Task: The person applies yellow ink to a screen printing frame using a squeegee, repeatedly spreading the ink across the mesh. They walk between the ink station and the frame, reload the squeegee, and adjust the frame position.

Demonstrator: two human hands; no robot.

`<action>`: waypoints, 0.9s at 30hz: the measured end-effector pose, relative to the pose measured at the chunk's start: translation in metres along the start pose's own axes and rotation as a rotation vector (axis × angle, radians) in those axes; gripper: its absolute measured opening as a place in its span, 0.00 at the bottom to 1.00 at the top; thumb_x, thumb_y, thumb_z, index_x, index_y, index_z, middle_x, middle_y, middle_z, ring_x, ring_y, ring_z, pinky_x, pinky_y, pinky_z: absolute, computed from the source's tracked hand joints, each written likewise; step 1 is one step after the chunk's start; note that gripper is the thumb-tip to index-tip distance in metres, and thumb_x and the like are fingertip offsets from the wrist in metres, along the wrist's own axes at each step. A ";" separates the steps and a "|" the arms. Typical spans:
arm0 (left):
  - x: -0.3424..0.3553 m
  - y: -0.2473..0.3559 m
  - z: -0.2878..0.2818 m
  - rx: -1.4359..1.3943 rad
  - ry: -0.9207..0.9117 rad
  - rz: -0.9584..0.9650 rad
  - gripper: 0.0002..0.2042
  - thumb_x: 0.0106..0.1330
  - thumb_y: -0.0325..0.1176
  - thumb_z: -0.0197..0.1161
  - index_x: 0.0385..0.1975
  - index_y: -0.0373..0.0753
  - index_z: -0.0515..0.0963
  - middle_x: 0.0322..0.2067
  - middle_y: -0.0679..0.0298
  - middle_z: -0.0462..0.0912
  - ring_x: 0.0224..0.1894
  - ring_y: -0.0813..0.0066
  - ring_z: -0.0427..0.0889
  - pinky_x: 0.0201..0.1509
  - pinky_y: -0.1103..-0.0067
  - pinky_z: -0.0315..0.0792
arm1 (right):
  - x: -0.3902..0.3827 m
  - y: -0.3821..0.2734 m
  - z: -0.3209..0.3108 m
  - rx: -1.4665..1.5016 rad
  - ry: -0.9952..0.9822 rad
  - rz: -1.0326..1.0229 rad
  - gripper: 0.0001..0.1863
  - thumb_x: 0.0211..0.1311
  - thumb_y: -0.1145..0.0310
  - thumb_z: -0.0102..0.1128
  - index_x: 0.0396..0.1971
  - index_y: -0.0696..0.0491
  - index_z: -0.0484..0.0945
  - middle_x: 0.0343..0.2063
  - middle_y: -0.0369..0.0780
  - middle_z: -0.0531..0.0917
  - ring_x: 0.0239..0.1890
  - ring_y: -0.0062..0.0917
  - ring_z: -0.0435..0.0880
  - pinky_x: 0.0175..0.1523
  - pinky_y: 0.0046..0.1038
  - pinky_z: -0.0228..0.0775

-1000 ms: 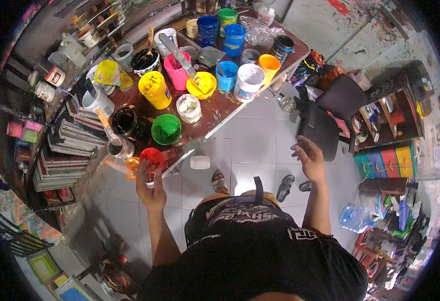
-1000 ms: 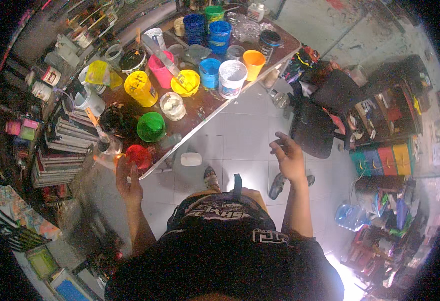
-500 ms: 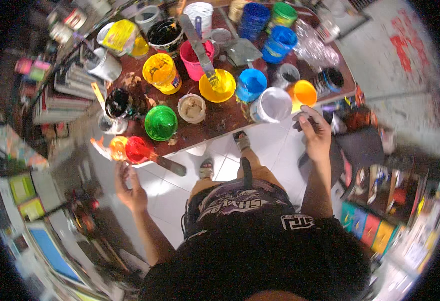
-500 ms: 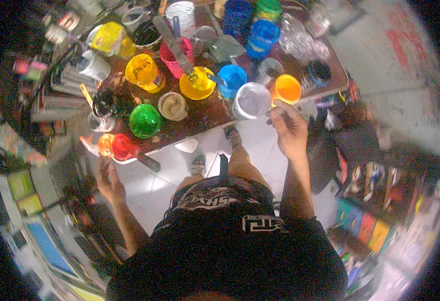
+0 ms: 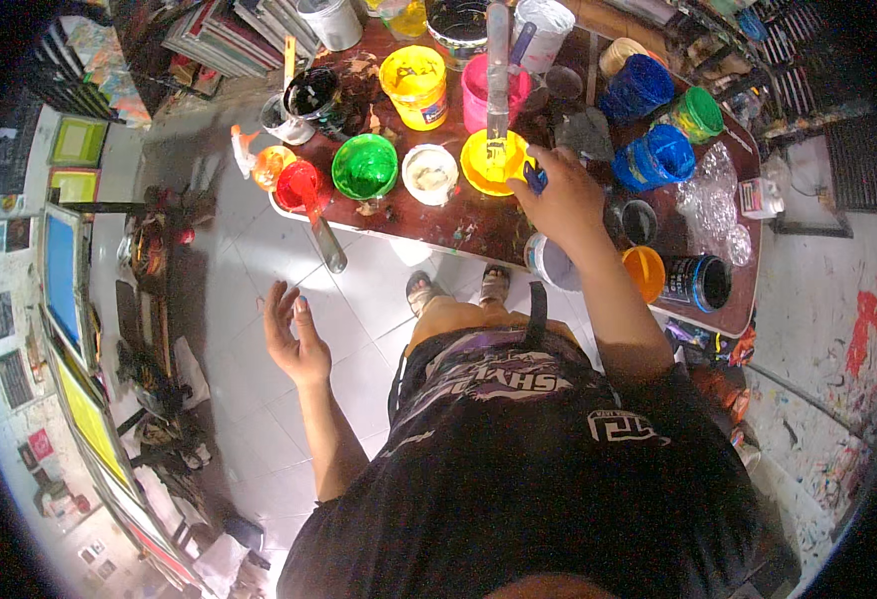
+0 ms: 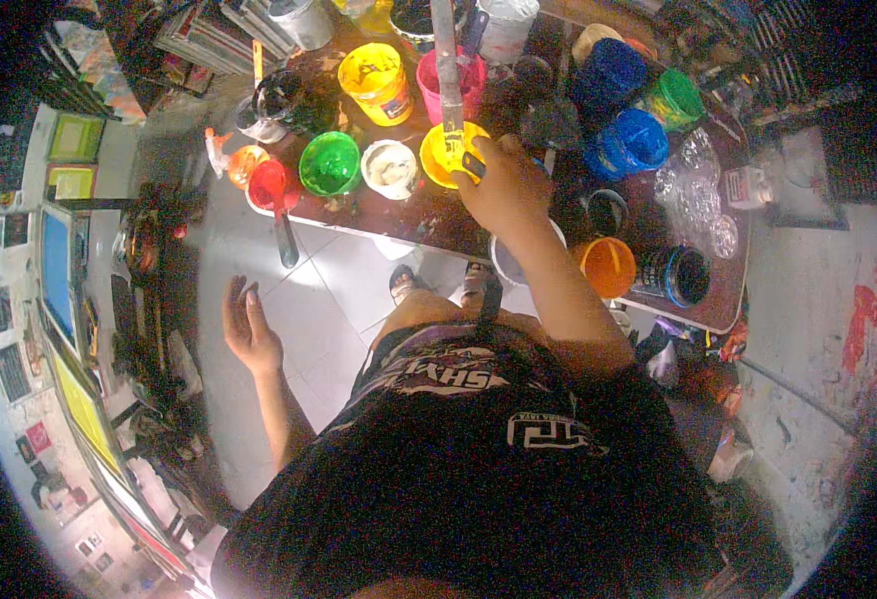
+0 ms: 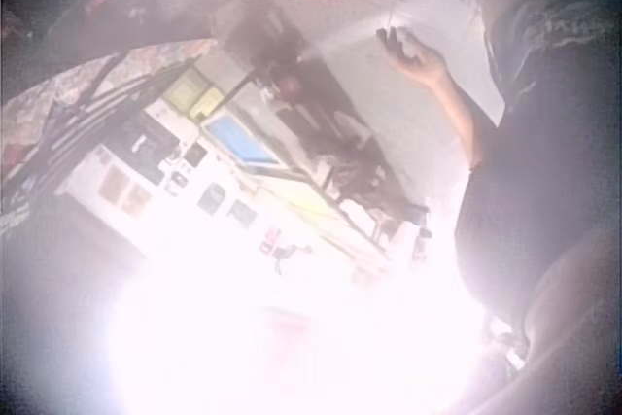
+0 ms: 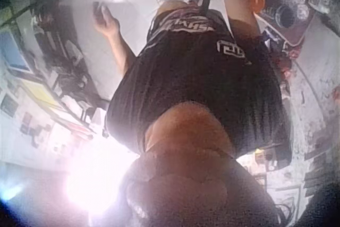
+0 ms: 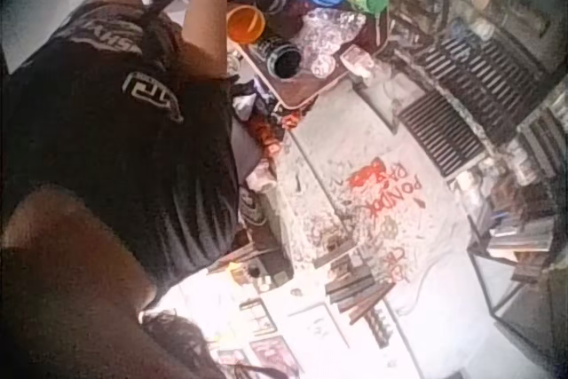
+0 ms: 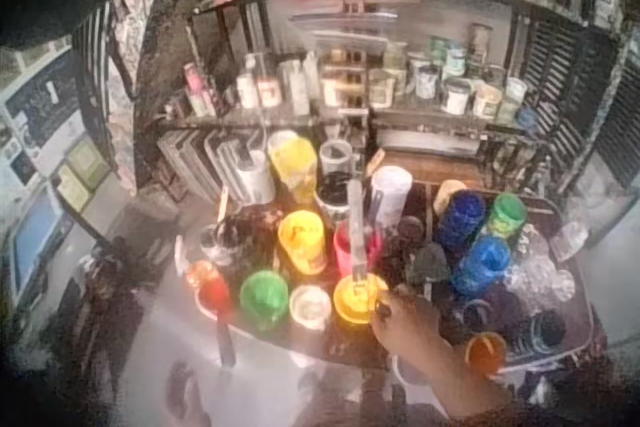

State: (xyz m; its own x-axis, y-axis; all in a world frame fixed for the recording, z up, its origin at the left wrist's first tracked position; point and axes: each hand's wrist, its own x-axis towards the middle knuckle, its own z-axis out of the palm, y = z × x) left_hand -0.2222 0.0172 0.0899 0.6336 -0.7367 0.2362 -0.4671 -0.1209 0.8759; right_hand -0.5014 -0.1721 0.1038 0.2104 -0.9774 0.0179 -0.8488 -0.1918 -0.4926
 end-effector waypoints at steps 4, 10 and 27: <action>-0.022 -0.002 -0.003 -0.131 0.063 -0.001 0.18 0.63 0.28 0.51 0.50 0.26 0.62 0.46 0.49 0.71 0.46 0.64 0.73 0.51 0.75 0.68 | 0.014 0.030 0.007 0.005 0.077 0.007 0.12 0.53 0.62 0.52 0.30 0.55 0.74 0.31 0.48 0.77 0.33 0.43 0.77 0.38 0.39 0.69; -0.017 0.023 0.011 0.013 -0.012 -0.029 0.17 0.64 0.28 0.49 0.50 0.25 0.62 0.47 0.49 0.70 0.46 0.65 0.73 0.49 0.77 0.67 | -0.002 0.097 -0.023 0.343 0.248 0.030 0.08 0.55 0.69 0.52 0.31 0.57 0.75 0.22 0.43 0.78 0.25 0.31 0.78 0.31 0.29 0.68; 0.011 0.033 0.059 -0.148 -0.184 0.118 0.16 0.63 0.27 0.50 0.49 0.25 0.63 0.46 0.52 0.70 0.43 0.70 0.73 0.48 0.78 0.68 | -0.043 0.099 -0.064 0.619 0.352 0.179 0.07 0.59 0.71 0.50 0.34 0.56 0.74 0.23 0.37 0.78 0.25 0.18 0.78 0.31 0.20 0.69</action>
State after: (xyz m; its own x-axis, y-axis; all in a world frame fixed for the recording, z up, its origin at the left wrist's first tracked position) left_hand -0.2668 -0.0340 0.0962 0.4504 -0.8504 0.2719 -0.4278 0.0618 0.9018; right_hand -0.6259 -0.1544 0.1100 -0.1626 -0.9796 0.1178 -0.4039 -0.0428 -0.9138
